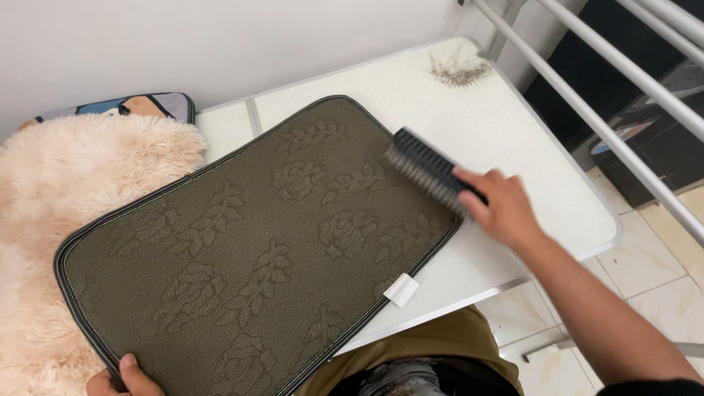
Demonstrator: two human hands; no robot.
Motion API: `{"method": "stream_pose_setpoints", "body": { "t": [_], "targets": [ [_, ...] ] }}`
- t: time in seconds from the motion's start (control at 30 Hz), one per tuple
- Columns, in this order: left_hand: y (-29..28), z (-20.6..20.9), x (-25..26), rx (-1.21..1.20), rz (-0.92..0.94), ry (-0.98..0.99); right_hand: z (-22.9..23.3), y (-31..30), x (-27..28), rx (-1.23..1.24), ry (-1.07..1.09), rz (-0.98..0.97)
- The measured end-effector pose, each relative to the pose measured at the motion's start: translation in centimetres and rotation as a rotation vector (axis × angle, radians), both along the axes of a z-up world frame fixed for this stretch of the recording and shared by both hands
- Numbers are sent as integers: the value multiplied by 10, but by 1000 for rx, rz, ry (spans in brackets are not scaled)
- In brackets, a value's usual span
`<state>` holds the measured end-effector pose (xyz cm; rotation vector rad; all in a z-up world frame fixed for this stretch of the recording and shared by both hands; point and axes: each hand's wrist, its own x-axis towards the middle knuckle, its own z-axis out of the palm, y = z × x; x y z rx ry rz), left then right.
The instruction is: The person uses a black brush to clean a floral-patterned mat and a plain olive-green mat on a white table. They repeatedly brush both sides of the mats, flipping them over to treat each surface, and occasionally brush the table surface to gather debris.
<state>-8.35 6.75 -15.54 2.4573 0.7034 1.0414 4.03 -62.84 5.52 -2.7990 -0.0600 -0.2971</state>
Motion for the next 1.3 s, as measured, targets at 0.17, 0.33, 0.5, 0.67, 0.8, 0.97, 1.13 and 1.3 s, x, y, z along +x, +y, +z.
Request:
{"method": "stream_pose_setpoints", "body": {
  "t": [0.17, 0.33, 0.5, 0.67, 0.8, 0.97, 1.13, 1.3],
  "targets": [
    [-7, 14, -10, 95, 101, 133, -45, 65, -58, -84, -68, 768],
    [-31, 44, -20, 158, 58, 169, -25, -4, 9, -252, 227, 115],
    [-62, 87, -11, 50, 78, 221, -10, -40, 27, -16, 79, -42],
    [-138, 184, -4, 403, 75, 244, -24, 12, 0, 163, 136, 211],
    [-254, 225, 57, 311, -467, 186, -15, 51, -8, 224, 131, 338],
    [-357, 215, 132, 348, -813, 421, -4, 57, -8, 12, 77, 118],
    [-365, 191, 152, 385, -873, 573, -1, 18, -4, 12, 99, -144],
    [-364, 183, 151, 450, -900, 616, -2, 15, 34, 49, 143, -137]
  ]
}}
